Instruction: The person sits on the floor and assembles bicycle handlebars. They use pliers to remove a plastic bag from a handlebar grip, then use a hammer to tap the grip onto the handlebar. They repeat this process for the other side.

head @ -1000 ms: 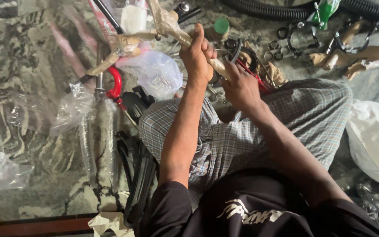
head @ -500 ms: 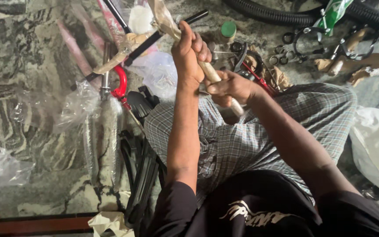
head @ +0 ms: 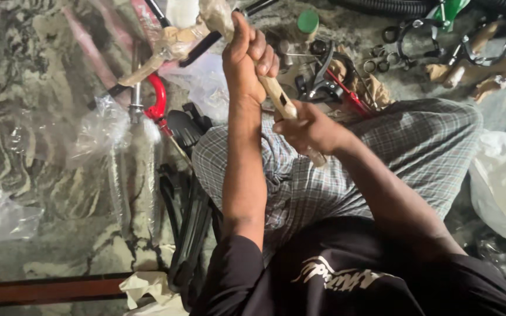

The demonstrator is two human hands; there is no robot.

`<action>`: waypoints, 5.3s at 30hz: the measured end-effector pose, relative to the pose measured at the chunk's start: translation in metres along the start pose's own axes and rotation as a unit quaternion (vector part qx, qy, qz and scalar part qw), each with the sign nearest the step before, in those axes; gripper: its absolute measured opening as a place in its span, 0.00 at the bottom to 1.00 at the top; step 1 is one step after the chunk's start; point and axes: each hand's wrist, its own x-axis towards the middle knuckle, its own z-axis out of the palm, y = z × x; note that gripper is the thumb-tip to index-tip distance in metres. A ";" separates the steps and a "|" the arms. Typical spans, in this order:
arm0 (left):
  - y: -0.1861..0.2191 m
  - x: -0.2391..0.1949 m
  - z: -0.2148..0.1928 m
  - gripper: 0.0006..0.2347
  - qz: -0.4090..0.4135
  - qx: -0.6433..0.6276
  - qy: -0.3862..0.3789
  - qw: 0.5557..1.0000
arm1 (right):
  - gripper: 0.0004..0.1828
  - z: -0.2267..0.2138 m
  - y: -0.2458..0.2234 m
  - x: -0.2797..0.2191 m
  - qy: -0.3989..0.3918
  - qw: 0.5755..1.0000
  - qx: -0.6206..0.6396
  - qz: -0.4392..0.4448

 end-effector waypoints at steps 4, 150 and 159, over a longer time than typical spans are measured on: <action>-0.010 -0.008 0.016 0.20 0.025 0.002 -0.099 0.995 | 0.14 -0.006 0.001 -0.018 0.040 0.986 -0.114 -0.119; -0.010 0.009 0.000 0.09 0.039 0.120 0.107 0.986 | 0.20 -0.012 0.019 0.012 0.217 0.835 -0.476 -0.169; -0.020 -0.016 0.004 0.13 -0.009 0.041 -0.058 0.997 | 0.25 -0.032 0.032 -0.034 -0.187 0.952 0.243 0.000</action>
